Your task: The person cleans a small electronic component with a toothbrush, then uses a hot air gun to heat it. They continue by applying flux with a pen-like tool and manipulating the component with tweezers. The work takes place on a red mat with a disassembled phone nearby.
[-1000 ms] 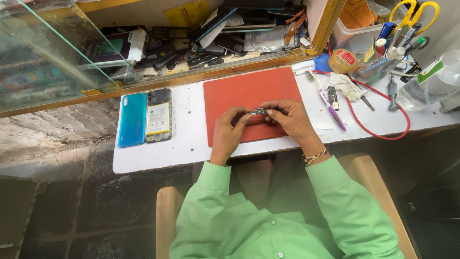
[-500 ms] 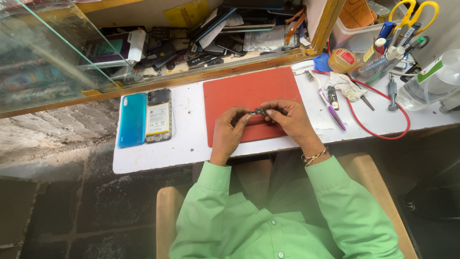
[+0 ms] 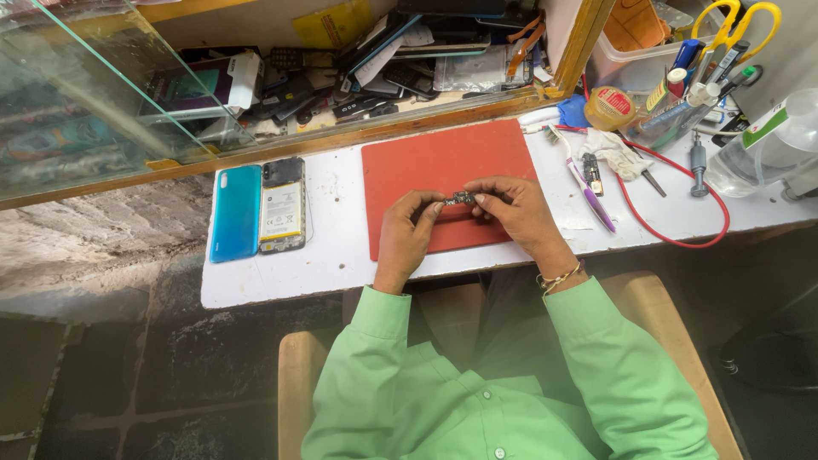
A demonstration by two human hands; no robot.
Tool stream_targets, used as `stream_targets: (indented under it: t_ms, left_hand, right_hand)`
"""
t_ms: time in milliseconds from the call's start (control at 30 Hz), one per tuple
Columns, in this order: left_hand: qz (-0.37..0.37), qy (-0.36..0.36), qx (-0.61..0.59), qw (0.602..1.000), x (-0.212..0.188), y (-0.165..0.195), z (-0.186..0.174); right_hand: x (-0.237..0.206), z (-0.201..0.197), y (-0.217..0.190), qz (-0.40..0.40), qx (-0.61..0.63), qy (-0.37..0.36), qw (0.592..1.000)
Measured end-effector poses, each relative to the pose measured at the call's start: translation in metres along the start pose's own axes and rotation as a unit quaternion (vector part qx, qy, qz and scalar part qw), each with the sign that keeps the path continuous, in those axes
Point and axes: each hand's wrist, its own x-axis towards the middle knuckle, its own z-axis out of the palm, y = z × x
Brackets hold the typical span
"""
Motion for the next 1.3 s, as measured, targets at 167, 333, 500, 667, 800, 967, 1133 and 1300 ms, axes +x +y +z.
stream_targets:
  t_ms: [167, 333, 500, 667, 800, 967, 1133, 1300]
  left_hand:
    - [-0.008, 0.0, -0.024, 1.0, 0.0, 0.0, 0.001]
    - [-0.011, -0.001, -0.009, 1.0, 0.0, 0.0, 0.001]
    - [-0.012, 0.0, -0.007, 1.0, 0.0, 0.0, 0.0]
    - [-0.01, 0.0, -0.004, 1.0, 0.0, 0.0, 0.0]
    - [-0.012, -0.005, -0.023, 1.0, 0.0, -0.002, 0.001]
    - [-0.032, -0.013, -0.034, 0.999, 0.0, -0.004, 0.001]
    - [-0.026, -0.009, -0.041, 0.999, 0.0, -0.007, 0.002]
    - [-0.022, -0.005, -0.024, 0.999, 0.0, -0.01, 0.002]
  right_hand:
    - [0.0, 0.0, -0.002, 0.002, 0.007, 0.001, 1.0]
    - [0.0, 0.0, -0.001, -0.003, 0.002, 0.002, 1.0]
    - [0.0, 0.0, 0.001, 0.004, 0.008, 0.003, 1.0]
    - [-0.001, 0.0, 0.001, -0.002, 0.019, -0.003, 1.0]
    - [-0.001, 0.001, 0.0, 0.012, 0.023, -0.006, 1.0]
    - [-0.002, 0.002, -0.001, 0.001, 0.021, -0.006, 1.0]
    - [-0.002, 0.002, -0.002, 0.004, 0.021, -0.005, 1.0]
    - [-0.003, 0.002, -0.003, 0.003, 0.033, -0.011, 0.999]
